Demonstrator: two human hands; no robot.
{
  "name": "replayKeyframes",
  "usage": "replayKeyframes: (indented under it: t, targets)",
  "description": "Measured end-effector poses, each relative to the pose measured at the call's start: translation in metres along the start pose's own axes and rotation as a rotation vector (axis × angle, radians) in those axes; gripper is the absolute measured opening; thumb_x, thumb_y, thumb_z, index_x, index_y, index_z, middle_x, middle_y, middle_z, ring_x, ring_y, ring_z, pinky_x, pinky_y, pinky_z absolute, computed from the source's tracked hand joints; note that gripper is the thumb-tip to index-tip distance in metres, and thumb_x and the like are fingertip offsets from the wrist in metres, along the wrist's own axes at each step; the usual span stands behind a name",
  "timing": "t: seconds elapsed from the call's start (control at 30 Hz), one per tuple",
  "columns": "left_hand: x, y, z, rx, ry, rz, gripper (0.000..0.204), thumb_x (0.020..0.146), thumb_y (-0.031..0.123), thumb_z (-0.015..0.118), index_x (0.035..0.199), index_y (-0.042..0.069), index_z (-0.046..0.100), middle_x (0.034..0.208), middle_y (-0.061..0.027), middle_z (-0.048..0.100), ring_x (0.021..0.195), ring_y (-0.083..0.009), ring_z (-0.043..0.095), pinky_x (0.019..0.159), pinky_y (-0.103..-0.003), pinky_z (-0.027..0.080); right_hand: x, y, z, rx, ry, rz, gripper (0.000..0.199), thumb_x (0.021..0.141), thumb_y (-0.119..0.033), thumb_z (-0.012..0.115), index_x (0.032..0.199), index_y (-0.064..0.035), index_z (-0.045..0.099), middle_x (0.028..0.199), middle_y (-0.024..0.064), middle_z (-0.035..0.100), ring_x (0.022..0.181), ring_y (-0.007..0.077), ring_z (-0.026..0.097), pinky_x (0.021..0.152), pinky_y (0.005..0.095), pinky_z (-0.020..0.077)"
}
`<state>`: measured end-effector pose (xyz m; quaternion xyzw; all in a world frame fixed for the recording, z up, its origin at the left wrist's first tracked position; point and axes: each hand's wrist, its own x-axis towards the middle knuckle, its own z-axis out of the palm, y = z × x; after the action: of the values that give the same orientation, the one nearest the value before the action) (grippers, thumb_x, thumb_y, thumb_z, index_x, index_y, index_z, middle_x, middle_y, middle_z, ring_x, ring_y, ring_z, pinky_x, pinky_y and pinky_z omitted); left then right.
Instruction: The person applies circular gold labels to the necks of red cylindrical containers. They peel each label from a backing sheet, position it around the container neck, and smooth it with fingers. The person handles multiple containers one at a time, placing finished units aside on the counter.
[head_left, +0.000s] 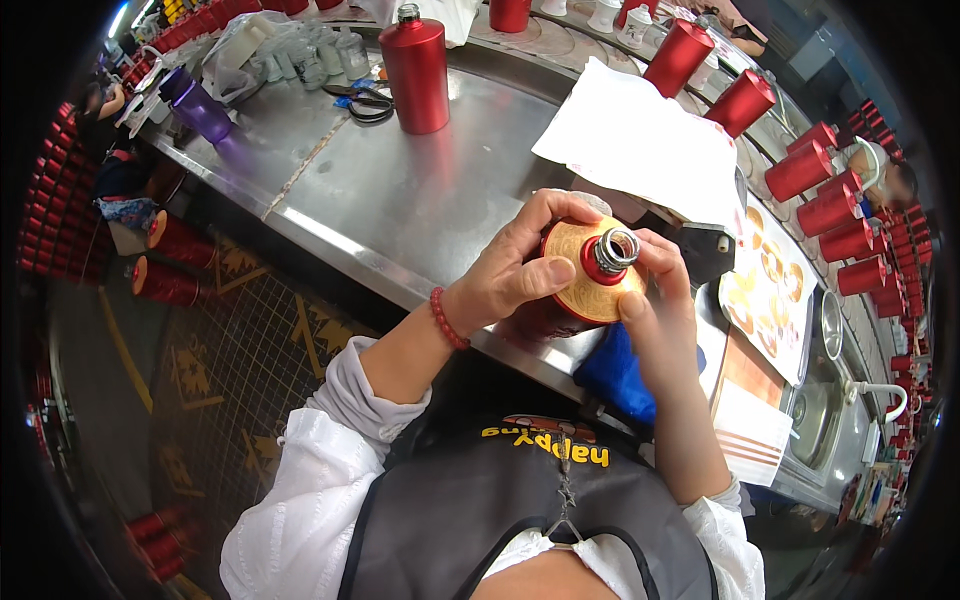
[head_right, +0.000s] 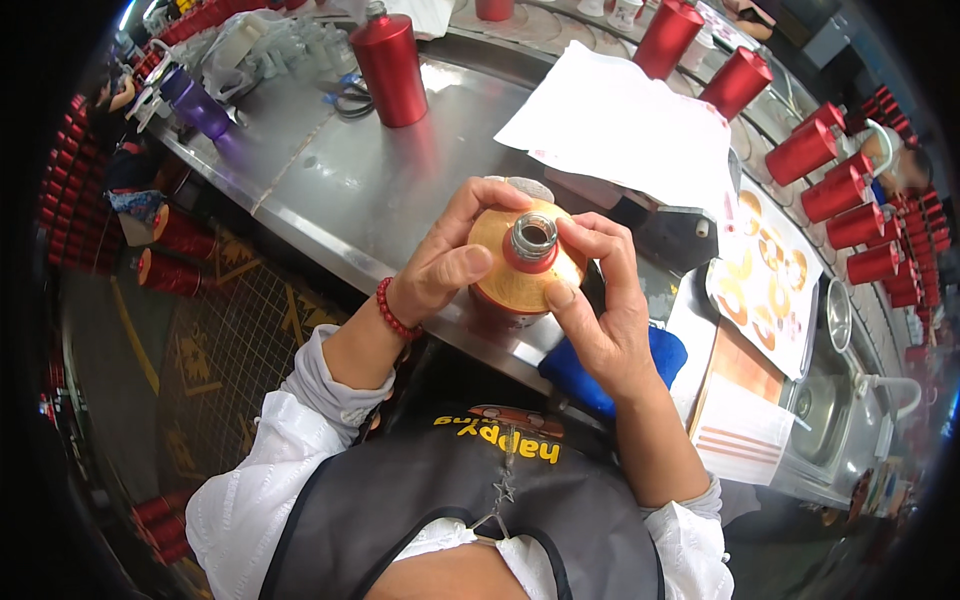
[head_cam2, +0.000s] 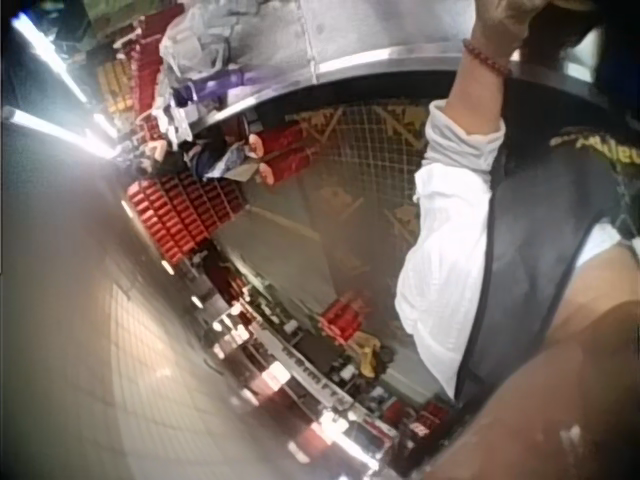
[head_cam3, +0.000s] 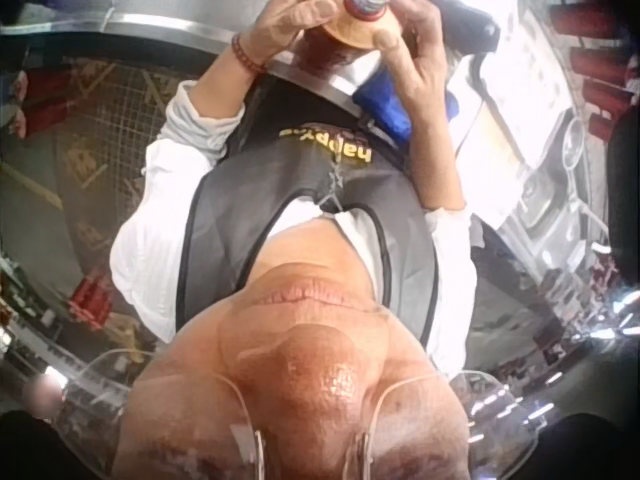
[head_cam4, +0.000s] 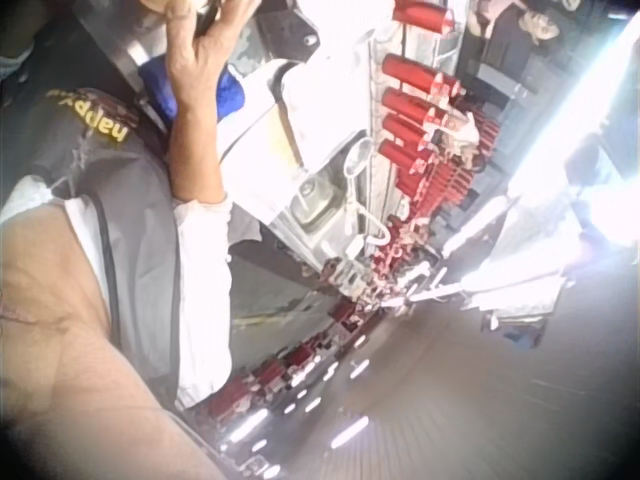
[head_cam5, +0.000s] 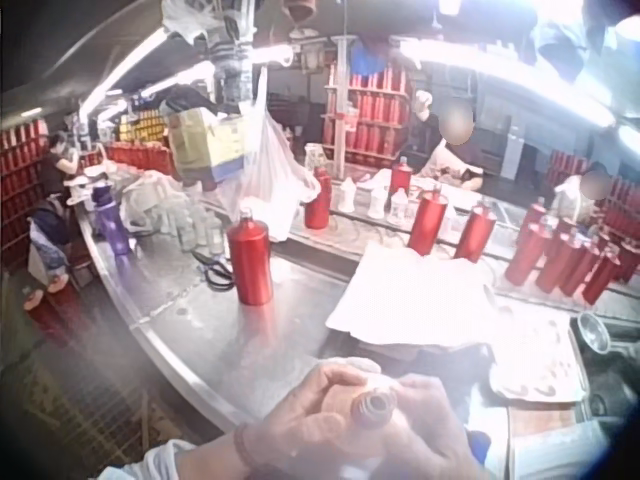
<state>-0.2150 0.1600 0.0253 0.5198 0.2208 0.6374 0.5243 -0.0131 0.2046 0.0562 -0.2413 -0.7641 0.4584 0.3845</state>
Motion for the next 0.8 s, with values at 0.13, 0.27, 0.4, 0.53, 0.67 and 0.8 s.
replayKeyframes:
  t: [0.13,0.27,0.4,0.53,0.67,0.8]
  targets:
    - [0.000,0.001,0.000,-0.011,-0.017,-0.038,0.054,0.093,0.036,0.062,0.132,0.005,0.043,0.132,-0.0113,0.048,0.126,-0.0191,0.048,0.110,-0.036,0.036,0.000,-0.006,-0.003,-0.050,-0.024,-0.001,0.044,0.092,-0.022,0.066,0.130,-0.0027,0.054,0.129,0.0161,0.048,0.122,0.0252,0.049,0.106,0.0365,0.0365]
    - [-0.002,0.007,0.002,0.091,-0.020,-0.058,0.061,0.088,0.032,0.067,0.135,0.005,0.040,0.135,-0.0131,0.046,0.127,-0.0208,0.048,0.109,-0.036,0.038,0.000,-0.007,-0.003,-0.044,-0.034,-0.008,0.045,0.092,-0.022,0.066,0.131,-0.0038,0.053,0.128,0.0155,0.048,0.122,0.0250,0.048,0.106,0.0362,0.0360]
    - [-0.004,0.006,0.006,0.163,-0.008,-0.046,0.067,0.085,0.030,0.071,0.137,0.005,0.036,0.136,-0.0140,0.045,0.128,-0.0223,0.047,0.110,-0.036,0.038,0.000,-0.002,-0.004,-0.021,-0.051,-0.028,0.047,0.092,-0.022,0.066,0.132,-0.0030,0.052,0.129,0.0162,0.048,0.123,0.0261,0.047,0.107,0.0366,0.0356]
    - [-0.006,0.000,0.002,0.243,-0.006,-0.009,0.083,0.084,0.044,0.074,0.142,0.003,0.031,0.139,-0.0161,0.044,0.129,-0.0240,0.048,0.109,-0.039,0.040,0.001,0.000,-0.014,-0.017,-0.124,-0.061,0.047,0.092,-0.016,0.063,0.135,-0.0019,0.050,0.132,0.0165,0.048,0.125,0.0268,0.049,0.107,0.0368,0.0370]
    - [-0.024,-0.008,0.014,0.440,0.128,0.127,0.097,0.080,0.053,0.078,0.145,0.002,0.027,0.139,-0.0175,0.045,0.130,-0.0249,0.047,0.110,-0.038,0.038,-0.007,-0.008,-0.023,0.122,0.054,0.095,0.050,0.091,-0.003,0.059,0.139,-0.0010,0.046,0.134,0.0177,0.053,0.120,0.0245,0.056,0.098,0.0330,0.0456]
    - [-0.022,-0.013,0.018,0.531,0.179,0.143,0.106,0.072,0.042,0.089,0.147,0.001,0.025,0.135,-0.0186,0.049,0.127,-0.0276,0.051,0.108,-0.040,0.041,-0.010,-0.034,-0.046,0.017,0.142,0.134,0.030,0.086,0.005,0.056,0.116,-0.0004,0.054,0.104,0.0116,0.068,0.091,0.0198,0.066,0.078,0.0299,0.0534]
